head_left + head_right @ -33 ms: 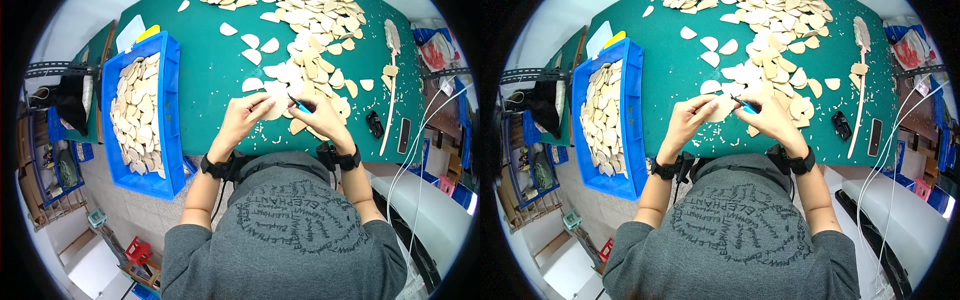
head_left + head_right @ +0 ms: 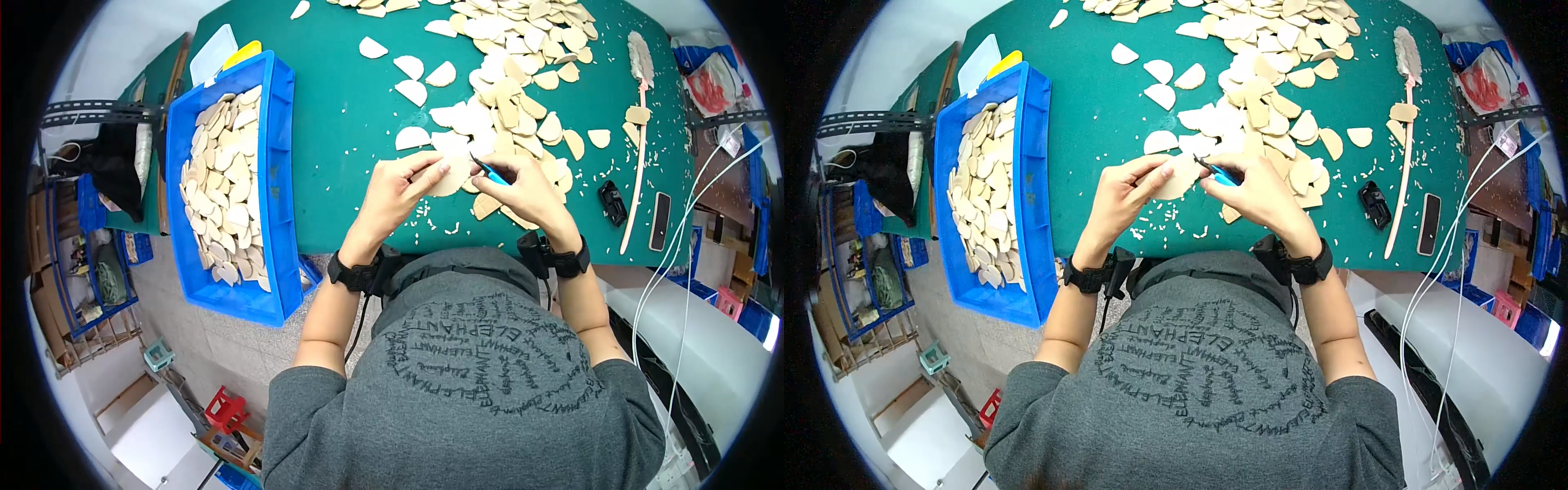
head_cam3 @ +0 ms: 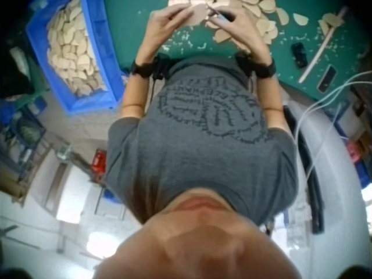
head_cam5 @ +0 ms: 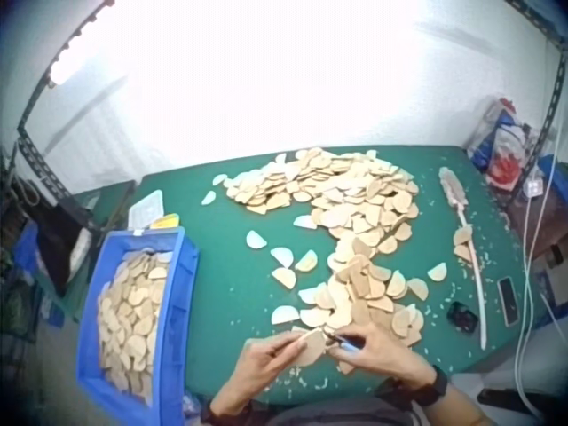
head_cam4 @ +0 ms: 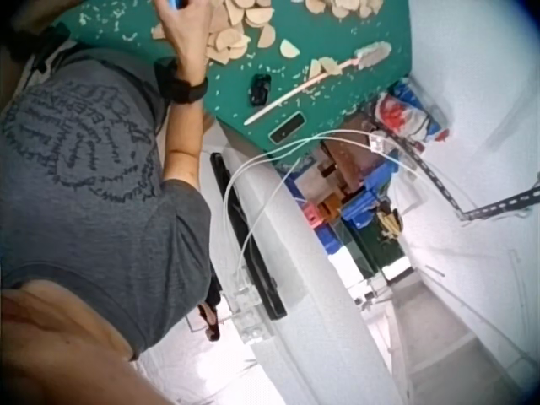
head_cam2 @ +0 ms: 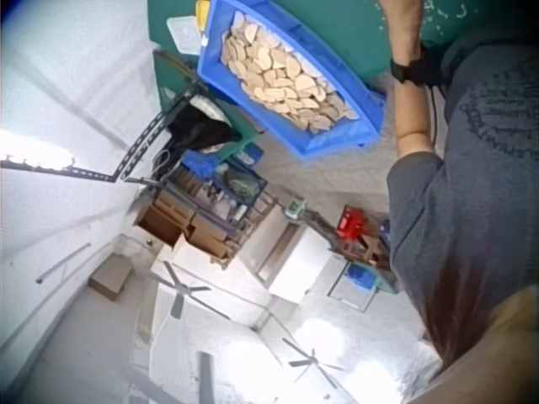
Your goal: The person uses a small knife to trim and shape light-colored wooden pieces on a green work surface. They pick up individual pieces, shave off edges, and place the finished items into a blue plastic bin. The process is repetitive, focusing on refining the shape of each wooden component.
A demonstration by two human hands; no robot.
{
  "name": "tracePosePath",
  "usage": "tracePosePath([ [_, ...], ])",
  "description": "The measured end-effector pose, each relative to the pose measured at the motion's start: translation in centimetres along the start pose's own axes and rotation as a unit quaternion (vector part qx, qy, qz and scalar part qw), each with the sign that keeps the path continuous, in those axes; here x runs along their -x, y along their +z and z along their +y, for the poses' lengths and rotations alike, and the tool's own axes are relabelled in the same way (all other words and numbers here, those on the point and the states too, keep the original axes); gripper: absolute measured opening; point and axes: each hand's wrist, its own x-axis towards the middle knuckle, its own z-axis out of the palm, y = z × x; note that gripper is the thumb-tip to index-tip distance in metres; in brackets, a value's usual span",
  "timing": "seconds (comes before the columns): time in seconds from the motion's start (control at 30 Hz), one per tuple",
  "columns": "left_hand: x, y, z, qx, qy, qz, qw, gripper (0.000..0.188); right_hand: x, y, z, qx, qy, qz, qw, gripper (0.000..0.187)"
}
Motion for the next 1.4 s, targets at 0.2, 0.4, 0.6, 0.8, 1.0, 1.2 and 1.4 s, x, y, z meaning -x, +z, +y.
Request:
tracePosePath([
  [0.2, -0.1, 0.4, -0.5, -0.029, 0.049, 0.014, 0.998, 0.024, 0.1, 0.0, 0.6, -0.003, -0.015, -0.001, 1.000, 0.028],
  [0.4, -0.1, 0.3, -0.7, -0.052, 0.060, 0.015, 0.997, 0.025, 0.0, 0.1, 0.9, 0.004, -0.011, 0.004, 1.000, 0.029],
  [0.6, -0.2, 0.3, -1.0, -0.055, 0.071, 0.018, 0.996, 0.026, -0.2, 0.0, 0.0, 0.030, 0.011, -0.005, 0.999, 0.026],
  [0.8, -0.4, 0.0, -1.4, -0.062, 0.060, 0.011, 0.996, 0.025, -0.4, 0.2, 0.5, 0.010, 0.006, 0.000, 1.000, 0.021],
  [1.0, 0.1, -1.7, -2.4, -0.043, 0.035, 0.077, 0.995, 0.027, -0.9, 0.7, -0.1, -0.010, 0.022, 0.030, 0.999, 0.020],
  [1.2, 0.2, -16.3, -6.5, -0.109, -0.037, 0.495, 0.861, 0.050, -1.1, 0.0, 2.1, -0.066, 0.011, 0.069, 0.995, 0.018],
  [1.4, -4.7, -8.2, -11.5, -0.387, 0.053, 0.301, 0.870, 0.042, -1.4, 0.5, 2.2, -0.059, 0.031, 0.053, 0.996, 0.018],
])
